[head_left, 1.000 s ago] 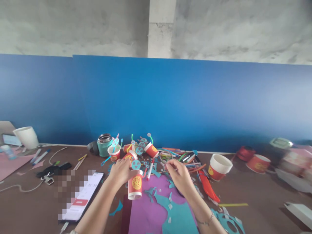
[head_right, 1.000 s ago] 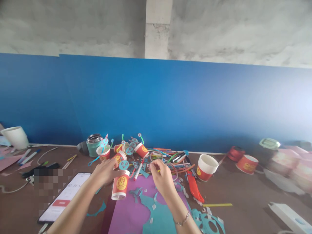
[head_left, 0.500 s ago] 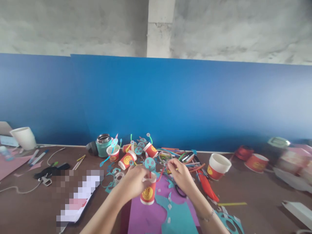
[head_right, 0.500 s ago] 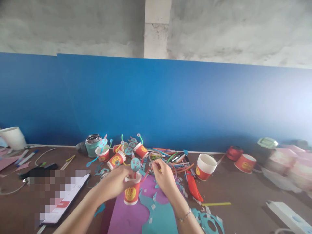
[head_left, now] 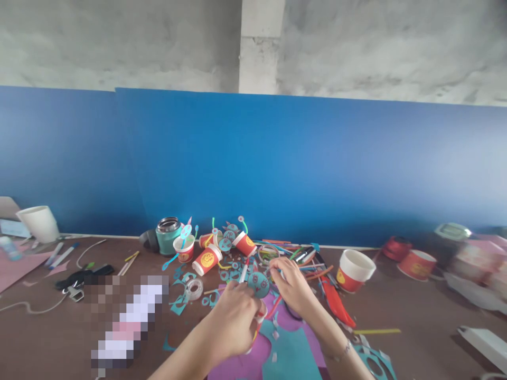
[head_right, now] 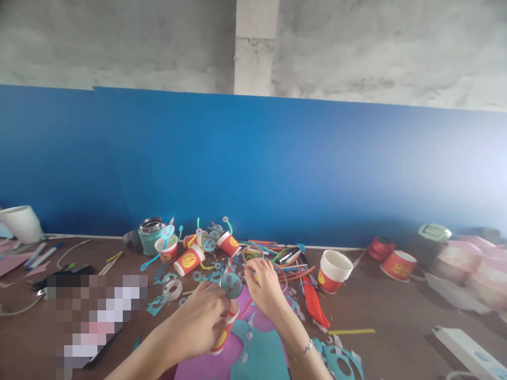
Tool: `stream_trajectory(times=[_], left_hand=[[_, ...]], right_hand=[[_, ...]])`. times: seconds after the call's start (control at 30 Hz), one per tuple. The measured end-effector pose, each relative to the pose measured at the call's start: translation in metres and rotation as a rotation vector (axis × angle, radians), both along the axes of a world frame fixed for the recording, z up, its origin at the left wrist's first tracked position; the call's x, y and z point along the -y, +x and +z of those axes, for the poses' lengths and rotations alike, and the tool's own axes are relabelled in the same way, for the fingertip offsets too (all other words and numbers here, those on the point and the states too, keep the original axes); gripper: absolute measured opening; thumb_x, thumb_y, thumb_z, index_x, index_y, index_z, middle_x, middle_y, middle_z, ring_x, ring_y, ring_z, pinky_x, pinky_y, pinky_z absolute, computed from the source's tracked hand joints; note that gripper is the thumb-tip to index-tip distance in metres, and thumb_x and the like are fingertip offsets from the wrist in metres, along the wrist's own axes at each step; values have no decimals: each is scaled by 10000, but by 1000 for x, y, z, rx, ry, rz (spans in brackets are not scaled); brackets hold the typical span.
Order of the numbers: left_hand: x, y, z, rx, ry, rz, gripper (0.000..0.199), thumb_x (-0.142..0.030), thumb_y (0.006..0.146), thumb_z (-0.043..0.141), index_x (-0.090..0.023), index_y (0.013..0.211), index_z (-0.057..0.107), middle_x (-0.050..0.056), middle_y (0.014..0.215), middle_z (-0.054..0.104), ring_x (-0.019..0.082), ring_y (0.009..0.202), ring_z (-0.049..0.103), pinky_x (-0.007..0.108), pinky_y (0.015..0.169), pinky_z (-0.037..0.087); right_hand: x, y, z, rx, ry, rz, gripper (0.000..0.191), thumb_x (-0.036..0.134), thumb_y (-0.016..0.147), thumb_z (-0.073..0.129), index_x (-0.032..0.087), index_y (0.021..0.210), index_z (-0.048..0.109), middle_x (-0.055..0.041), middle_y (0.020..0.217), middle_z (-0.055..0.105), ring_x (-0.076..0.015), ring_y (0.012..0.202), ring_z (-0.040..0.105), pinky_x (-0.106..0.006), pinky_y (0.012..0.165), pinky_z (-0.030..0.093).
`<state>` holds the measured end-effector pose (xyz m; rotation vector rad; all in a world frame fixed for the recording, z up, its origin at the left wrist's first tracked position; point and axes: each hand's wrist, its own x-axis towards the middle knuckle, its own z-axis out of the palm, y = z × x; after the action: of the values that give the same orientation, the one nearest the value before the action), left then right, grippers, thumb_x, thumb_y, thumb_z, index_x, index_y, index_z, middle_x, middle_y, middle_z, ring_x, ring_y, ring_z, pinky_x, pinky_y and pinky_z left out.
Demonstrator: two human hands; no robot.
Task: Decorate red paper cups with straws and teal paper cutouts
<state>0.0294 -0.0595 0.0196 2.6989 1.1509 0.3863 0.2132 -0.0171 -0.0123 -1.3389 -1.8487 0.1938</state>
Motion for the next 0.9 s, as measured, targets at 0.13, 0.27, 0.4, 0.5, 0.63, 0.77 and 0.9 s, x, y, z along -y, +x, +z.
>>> stream_trajectory(times=[0.13, 0.27, 0.4, 0.5, 0.63, 0.77, 0.9], left_hand=[[-1, 0, -1, -13, -4, 15, 205, -110, 714, 521, -237, 790, 662, 72, 803, 647, 265, 820, 598, 382, 766, 409], [-3, -1, -2, -17, -6, 20, 197, -117, 707, 522, -235, 786, 659, 69, 792, 639, 254, 798, 591, 371, 756, 407], [-4, -2, -1, -7, -29, 12, 169, -157, 715, 525, -232, 791, 655, 62, 798, 630, 240, 800, 583, 358, 768, 410], [-4, -2, -1, -3, -35, 15, 162, -179, 724, 520, -232, 796, 654, 59, 799, 625, 234, 805, 577, 353, 775, 409], [-4, -2, -4, 12, -34, 17, 171, -185, 728, 516, -239, 809, 656, 55, 795, 621, 229, 803, 572, 352, 777, 406], [-6, -3, -7, 25, -32, 17, 180, -183, 719, 522, -242, 821, 658, 54, 798, 620, 227, 803, 570, 359, 795, 402], [-6, -2, -6, 21, -36, 14, 179, -172, 716, 521, -231, 819, 655, 59, 802, 622, 229, 816, 571, 361, 799, 402]], right_hand=[[2, -2, 2, 7, -30, 29, 194, 220, 845, 418, 209, 772, 597, -71, 887, 676, -225, 873, 597, -380, 834, 417], [3, -3, 5, -26, -55, 65, 189, 247, 854, 418, 201, 769, 581, -73, 887, 667, -226, 889, 591, -372, 836, 417], [5, -5, 8, -50, -91, 99, 191, 252, 861, 417, 199, 770, 577, -63, 854, 653, -214, 865, 588, -331, 797, 429], [7, -6, 10, -64, -119, 108, 200, 254, 874, 409, 195, 779, 575, -52, 823, 640, -203, 837, 591, -309, 775, 430], [8, -7, 13, -85, -130, 110, 202, 265, 874, 414, 190, 782, 577, -51, 814, 639, -201, 822, 590, -302, 761, 425], [10, -9, 15, -101, -148, 110, 224, 278, 879, 410, 181, 768, 579, -47, 791, 633, -195, 795, 581, -292, 734, 418], [11, -10, 16, -127, -173, 104, 236, 291, 879, 423, 175, 746, 581, -40, 764, 624, -182, 746, 561, -274, 686, 403]])
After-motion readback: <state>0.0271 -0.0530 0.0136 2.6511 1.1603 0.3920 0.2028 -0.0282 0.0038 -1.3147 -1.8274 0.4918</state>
